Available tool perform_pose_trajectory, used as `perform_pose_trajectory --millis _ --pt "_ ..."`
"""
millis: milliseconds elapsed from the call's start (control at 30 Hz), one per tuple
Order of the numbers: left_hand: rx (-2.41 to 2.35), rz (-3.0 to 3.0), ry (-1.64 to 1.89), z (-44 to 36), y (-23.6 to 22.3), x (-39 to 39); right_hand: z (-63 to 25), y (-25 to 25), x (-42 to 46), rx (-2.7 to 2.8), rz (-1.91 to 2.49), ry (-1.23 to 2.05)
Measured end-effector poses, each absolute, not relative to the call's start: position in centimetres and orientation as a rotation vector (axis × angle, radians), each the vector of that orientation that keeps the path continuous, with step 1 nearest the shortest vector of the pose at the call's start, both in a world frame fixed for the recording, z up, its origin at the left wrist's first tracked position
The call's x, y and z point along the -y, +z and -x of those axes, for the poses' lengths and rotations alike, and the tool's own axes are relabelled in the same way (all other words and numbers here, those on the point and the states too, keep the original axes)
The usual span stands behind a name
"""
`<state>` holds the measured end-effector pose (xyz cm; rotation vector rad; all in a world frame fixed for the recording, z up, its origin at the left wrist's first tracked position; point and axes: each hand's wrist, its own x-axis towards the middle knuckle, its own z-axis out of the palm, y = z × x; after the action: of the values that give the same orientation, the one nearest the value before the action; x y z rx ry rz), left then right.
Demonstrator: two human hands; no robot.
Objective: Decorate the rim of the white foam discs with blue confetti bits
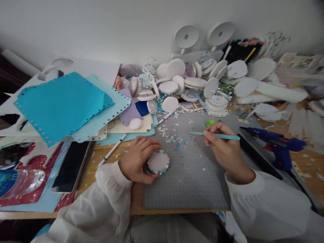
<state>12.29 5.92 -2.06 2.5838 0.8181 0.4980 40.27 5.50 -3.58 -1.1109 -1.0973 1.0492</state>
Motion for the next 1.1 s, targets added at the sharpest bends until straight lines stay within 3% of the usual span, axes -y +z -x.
perform_pose_trajectory --millis 1100 --pt "-0.842 -2.39 0.486 -12.2 -3.7 -5.6 -40.3 -3.9 -5.6 1.119 1.107 1.04"
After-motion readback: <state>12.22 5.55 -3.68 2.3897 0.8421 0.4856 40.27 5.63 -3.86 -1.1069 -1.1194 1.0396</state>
